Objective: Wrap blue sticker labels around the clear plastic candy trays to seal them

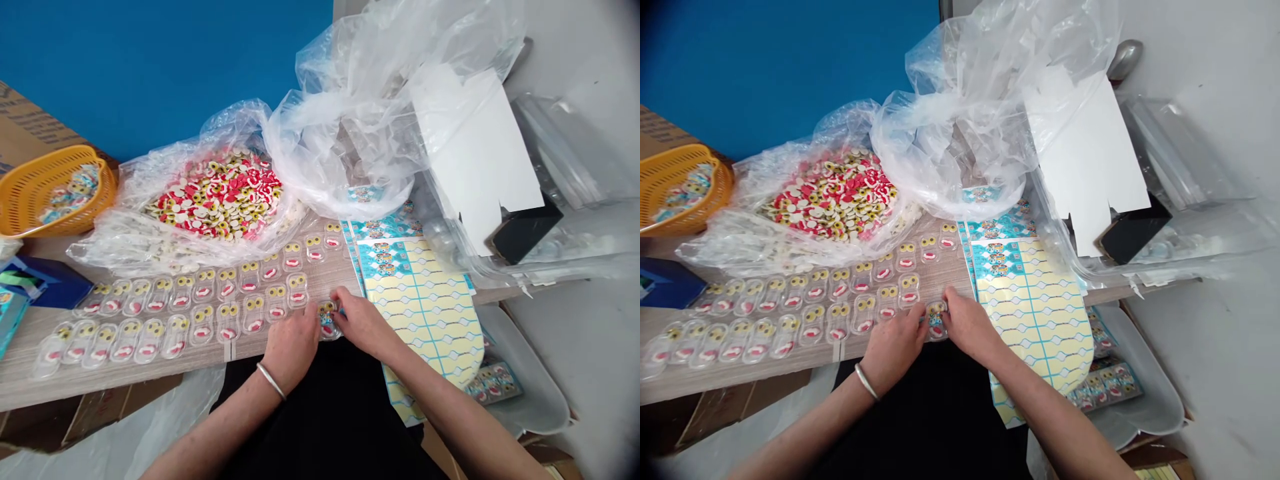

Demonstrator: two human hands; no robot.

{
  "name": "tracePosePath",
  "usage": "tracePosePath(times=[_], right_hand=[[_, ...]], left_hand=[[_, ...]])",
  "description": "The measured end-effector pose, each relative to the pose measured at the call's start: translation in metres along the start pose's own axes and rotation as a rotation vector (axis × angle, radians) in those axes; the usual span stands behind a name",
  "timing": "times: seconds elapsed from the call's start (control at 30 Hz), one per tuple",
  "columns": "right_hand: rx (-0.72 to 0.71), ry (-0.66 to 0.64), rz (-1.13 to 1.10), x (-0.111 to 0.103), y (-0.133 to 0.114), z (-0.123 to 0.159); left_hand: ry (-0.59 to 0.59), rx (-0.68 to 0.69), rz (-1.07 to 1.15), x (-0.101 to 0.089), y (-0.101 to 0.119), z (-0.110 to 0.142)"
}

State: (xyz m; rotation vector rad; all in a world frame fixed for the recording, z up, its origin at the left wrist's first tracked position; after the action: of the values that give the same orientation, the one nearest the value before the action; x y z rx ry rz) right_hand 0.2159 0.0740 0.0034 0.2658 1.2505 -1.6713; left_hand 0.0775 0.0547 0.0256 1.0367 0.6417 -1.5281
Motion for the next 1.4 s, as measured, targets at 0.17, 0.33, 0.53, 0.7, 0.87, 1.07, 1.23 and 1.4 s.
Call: tracePosePath(times=[0.17,0.33,0.53,0.7,0.87,1.07,1.23,1.4], right_hand=[[0.051,-0.074,-0.046,0.018,-0.011,0.011],[0.092,-0.105,-0.006,0.025,-0.017,0.008],[0.026,-0.111,0.006,0.038,-0.032,0.006],[-0.037,-0.144,-0.006,0.053,-0.049,0.006],[-0.108,-0.158,-0.262,0.049,-0.044,0.007],[-0.218,-0.23,-0.844,0.022,-0.048,0.01],[-0.199,-0.365,-1.188,0.012,-0.057,0.01],[-0.328,-0.639,-1.323,0.017,-0.063,0.008]], left_hand=[[-0.061,-0.132,0.111,0.016,-0.027,0.037],[-0.148,-0.279,0.536,0.041,-0.062,0.072],[-0.27,-0.283,1.652,0.092,-0.053,0.062],[-0.183,-0.334,2.031,0.106,-0.043,0.055],[-0.018,-0.394,1.967,0.081,-0.054,0.071],[0.103,-0.175,1.942,0.024,-0.059,0.067],[0.016,0.068,1.99,-0.005,-0.05,0.054],[-0.204,0.265,1.926,-0.015,-0.038,0.046]])
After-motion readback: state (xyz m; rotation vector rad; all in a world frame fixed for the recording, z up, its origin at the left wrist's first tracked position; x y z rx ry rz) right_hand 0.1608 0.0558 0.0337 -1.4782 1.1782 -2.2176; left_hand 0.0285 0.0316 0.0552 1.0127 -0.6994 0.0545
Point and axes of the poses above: each hand's wrist, its own z-axis away from the middle knuckle, its own x-axis out of the palm, y = z × x, the point moved 5 cm from there along -z, towards the middle knuckle, and after that the axes turned 10 degrees about -y, right-handed, at the moved point
